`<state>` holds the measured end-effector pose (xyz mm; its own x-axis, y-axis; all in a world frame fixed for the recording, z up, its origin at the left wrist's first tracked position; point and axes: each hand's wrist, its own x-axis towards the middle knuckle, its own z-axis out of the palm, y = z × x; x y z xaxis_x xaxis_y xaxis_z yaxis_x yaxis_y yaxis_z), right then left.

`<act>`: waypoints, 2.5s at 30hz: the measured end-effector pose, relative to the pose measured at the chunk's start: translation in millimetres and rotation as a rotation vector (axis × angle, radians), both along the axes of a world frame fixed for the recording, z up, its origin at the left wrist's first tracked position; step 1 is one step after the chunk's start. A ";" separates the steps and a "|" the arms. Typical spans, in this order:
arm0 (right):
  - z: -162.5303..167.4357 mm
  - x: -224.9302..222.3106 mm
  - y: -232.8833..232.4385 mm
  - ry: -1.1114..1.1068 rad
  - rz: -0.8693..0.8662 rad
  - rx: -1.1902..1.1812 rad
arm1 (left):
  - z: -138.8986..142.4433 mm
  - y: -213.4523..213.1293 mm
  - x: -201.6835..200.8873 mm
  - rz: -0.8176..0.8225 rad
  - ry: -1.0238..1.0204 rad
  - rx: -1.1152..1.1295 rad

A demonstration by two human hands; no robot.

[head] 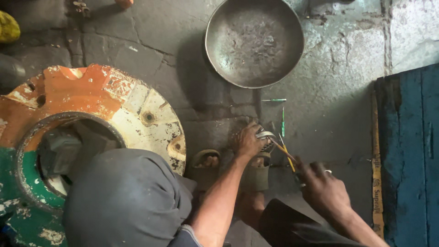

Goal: The person sits on the floor and uses a wrench and screwdriver to adjust a circular metal component, likely a fan heater element. They repeatedly tighten and loosen parts while holding the object between their legs.

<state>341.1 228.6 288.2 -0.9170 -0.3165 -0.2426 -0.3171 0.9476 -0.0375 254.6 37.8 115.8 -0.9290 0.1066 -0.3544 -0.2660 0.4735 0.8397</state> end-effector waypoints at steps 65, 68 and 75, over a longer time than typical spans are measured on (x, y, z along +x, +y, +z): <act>11.7 -12.6 14.1 0.159 -0.046 -0.332 | 4.5 -1.1 -1.7 0.029 0.079 0.114; 9.2 -9.2 15.9 0.184 0.348 0.010 | 9.8 -4.6 -2.8 0.007 0.024 0.035; 3.3 -4.6 21.4 -0.608 -1.265 -0.844 | -2.0 4.2 -1.2 0.076 0.133 0.022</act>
